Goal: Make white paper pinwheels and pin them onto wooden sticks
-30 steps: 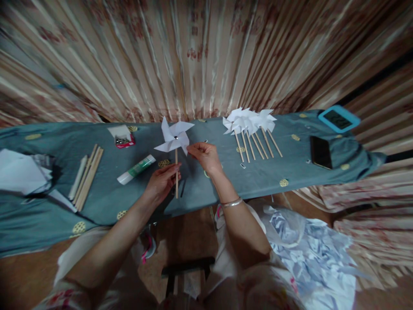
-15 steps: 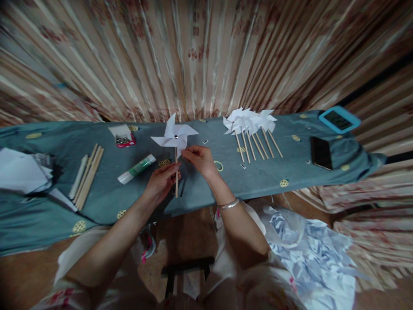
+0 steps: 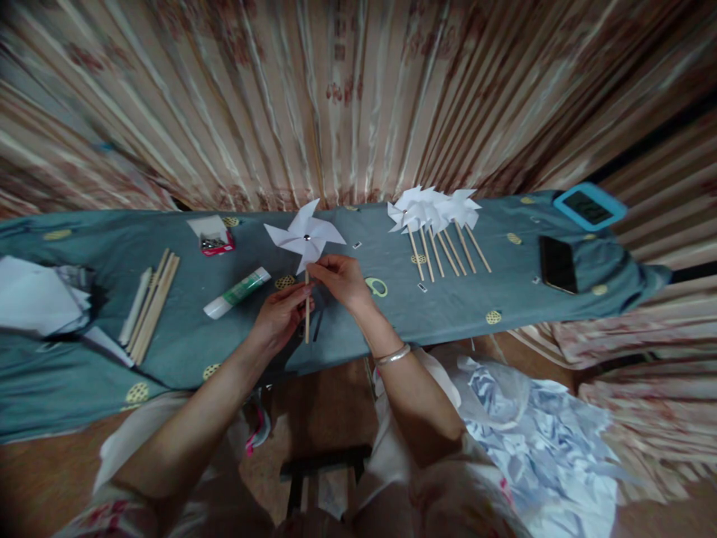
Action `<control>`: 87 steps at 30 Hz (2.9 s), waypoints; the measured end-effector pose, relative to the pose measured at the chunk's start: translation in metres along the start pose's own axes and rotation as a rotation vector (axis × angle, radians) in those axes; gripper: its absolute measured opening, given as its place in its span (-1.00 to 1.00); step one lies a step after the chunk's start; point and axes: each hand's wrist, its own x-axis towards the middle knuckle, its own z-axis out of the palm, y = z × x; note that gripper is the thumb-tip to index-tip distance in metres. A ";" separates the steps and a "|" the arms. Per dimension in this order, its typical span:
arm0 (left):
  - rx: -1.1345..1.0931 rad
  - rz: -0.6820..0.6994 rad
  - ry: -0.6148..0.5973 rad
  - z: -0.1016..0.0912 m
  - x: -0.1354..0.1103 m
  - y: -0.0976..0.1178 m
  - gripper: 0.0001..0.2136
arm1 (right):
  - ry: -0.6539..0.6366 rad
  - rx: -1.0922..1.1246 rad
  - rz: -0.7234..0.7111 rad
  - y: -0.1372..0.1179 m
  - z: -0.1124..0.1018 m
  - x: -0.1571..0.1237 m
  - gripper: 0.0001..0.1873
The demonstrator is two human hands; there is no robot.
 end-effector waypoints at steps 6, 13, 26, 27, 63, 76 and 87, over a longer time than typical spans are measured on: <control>0.017 -0.014 0.003 -0.002 0.000 0.003 -0.72 | 0.045 -0.141 -0.073 -0.001 -0.010 0.002 -0.48; 0.032 -0.037 0.001 -0.002 -0.002 0.004 -0.74 | 0.347 -0.165 -0.233 -0.010 -0.044 0.008 -0.61; 0.129 -0.112 -0.094 -0.002 -0.005 0.000 -0.58 | 0.310 -0.126 -0.223 -0.010 -0.055 0.015 -0.70; 0.127 -0.107 -0.090 -0.002 -0.005 0.001 -0.58 | 0.311 -0.142 -0.216 -0.009 -0.055 0.015 -0.68; 0.048 -0.022 0.014 -0.001 0.000 0.003 -0.72 | 0.177 0.042 -0.003 -0.010 -0.025 0.004 -0.60; 0.050 -0.009 -0.007 -0.002 0.001 0.004 -0.67 | 0.111 0.047 0.023 -0.007 -0.017 -0.001 -0.52; 0.054 -0.003 -0.003 -0.001 0.000 0.003 -0.74 | 0.054 0.036 0.027 -0.005 -0.011 -0.004 -0.58</control>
